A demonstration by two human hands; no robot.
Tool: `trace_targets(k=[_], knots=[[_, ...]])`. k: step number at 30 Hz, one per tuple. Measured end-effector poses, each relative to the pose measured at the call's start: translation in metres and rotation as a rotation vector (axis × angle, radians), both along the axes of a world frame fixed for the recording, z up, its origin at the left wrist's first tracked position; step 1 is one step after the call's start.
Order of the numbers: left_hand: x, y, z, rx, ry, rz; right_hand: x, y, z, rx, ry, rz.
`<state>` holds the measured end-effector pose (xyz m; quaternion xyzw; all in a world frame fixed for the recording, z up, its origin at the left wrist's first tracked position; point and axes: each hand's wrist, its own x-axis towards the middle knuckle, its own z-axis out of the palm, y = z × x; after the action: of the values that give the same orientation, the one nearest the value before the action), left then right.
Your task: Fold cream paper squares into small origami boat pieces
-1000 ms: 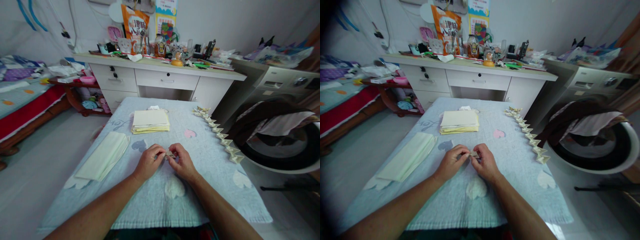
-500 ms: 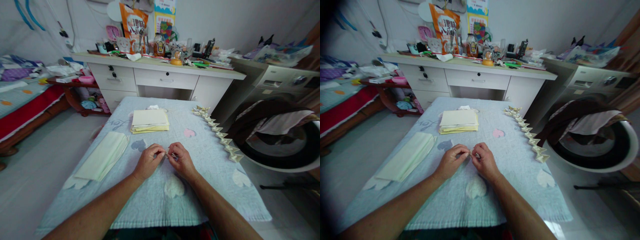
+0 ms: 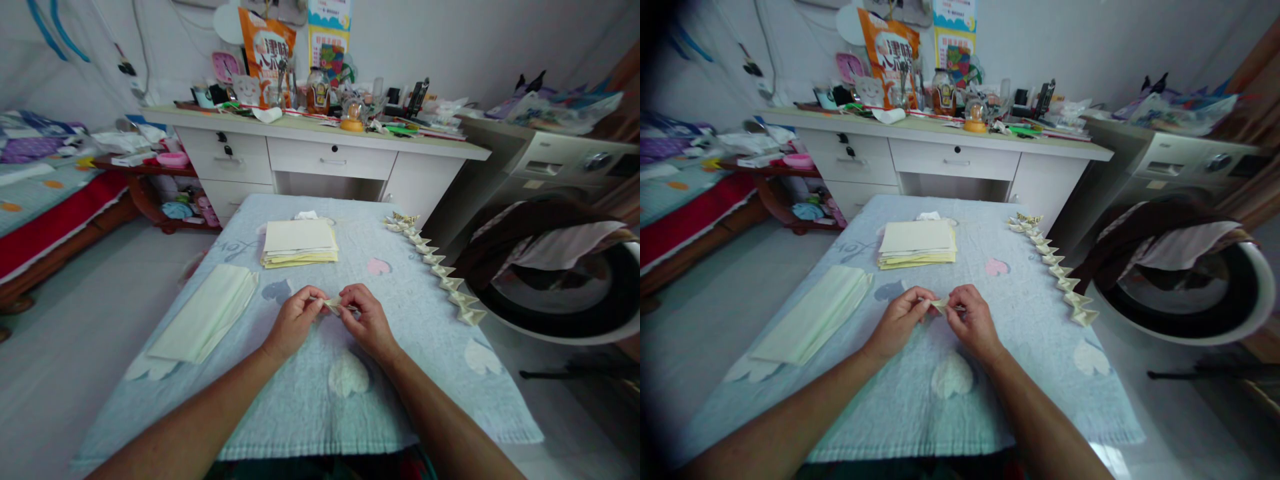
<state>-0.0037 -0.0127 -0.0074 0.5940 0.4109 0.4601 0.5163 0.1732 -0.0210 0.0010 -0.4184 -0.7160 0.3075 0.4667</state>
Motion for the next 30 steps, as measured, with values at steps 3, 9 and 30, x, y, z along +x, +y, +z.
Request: trace_targets(k=[3, 9, 30], knots=[[0.002, 0.0, 0.001, -0.091, -0.111, -0.022, 0.001, 0.0, 0.001, -0.009, 0.017, 0.004], [0.003, 0.001, 0.0, -0.182, -0.232, -0.048, 0.002, -0.003, 0.006, -0.006, -0.013, 0.043], [-0.002, 0.003, 0.004, -0.167, -0.196, -0.065, 0.005, -0.001, 0.003, -0.175, 0.057, 0.02]])
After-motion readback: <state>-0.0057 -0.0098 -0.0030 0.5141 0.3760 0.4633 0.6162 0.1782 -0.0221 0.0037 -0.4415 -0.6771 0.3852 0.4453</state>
